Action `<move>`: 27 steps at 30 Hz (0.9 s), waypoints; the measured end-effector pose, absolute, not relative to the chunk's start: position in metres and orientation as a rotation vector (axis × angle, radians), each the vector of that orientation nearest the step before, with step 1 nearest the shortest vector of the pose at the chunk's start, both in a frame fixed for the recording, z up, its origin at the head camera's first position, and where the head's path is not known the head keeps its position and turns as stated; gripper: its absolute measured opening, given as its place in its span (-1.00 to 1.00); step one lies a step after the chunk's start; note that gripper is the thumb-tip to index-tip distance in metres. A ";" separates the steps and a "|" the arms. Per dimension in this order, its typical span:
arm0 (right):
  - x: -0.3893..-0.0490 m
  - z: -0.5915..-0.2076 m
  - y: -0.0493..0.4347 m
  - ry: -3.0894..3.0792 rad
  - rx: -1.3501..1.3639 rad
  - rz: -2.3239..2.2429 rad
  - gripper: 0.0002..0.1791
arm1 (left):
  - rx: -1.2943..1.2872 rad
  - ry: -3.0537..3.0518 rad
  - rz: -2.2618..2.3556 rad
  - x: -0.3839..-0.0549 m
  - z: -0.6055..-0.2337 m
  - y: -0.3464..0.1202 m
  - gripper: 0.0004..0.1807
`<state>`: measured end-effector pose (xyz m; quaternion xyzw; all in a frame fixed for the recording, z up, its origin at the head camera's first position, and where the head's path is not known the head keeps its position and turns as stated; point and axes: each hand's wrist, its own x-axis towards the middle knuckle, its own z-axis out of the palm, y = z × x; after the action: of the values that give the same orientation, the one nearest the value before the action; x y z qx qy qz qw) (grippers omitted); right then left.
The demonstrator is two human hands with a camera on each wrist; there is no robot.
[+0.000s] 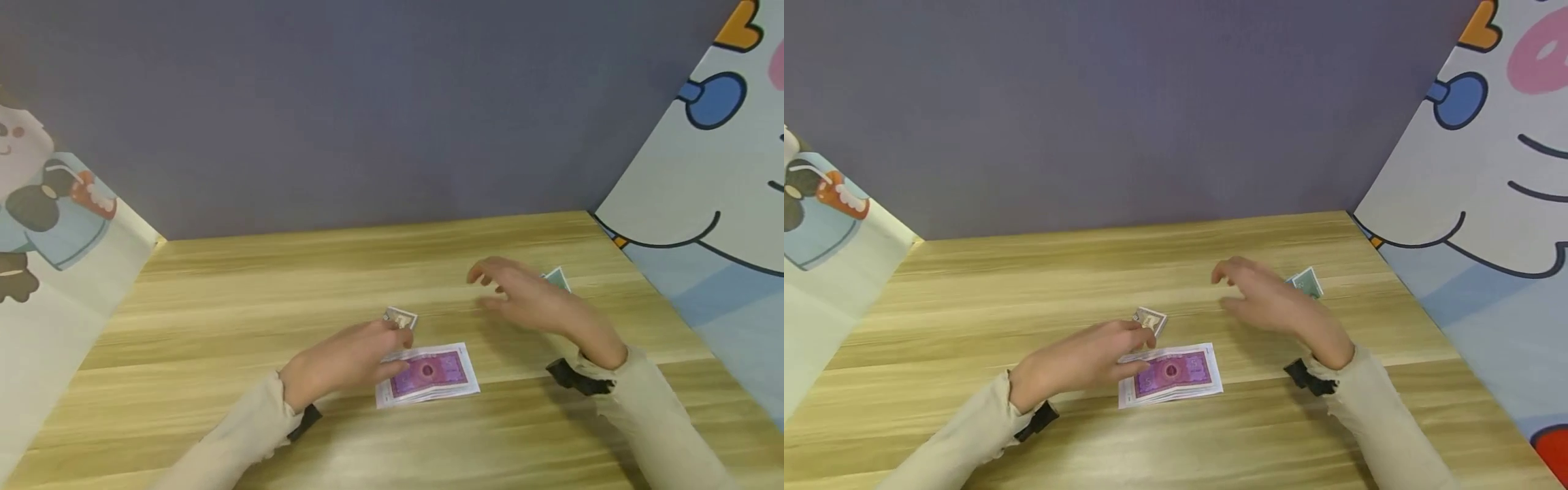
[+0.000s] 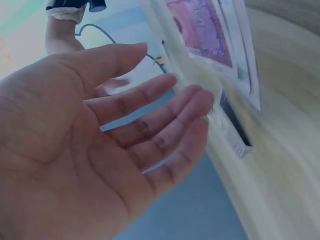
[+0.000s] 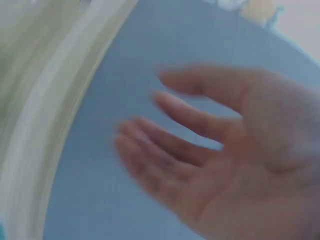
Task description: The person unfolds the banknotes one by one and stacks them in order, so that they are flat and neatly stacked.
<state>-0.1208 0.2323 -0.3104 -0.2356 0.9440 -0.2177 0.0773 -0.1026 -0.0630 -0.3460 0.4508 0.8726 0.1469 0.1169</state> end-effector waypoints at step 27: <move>-0.179 -0.381 0.357 2.734 -0.119 -0.559 -0.39 | 1.330 2.452 0.609 -0.148 -0.360 0.004 -0.76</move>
<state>-0.1792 0.3572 -0.3810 -0.0421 0.9640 -0.1971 0.1736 -0.1479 0.0045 -0.3603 0.4610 0.8500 0.2112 0.1425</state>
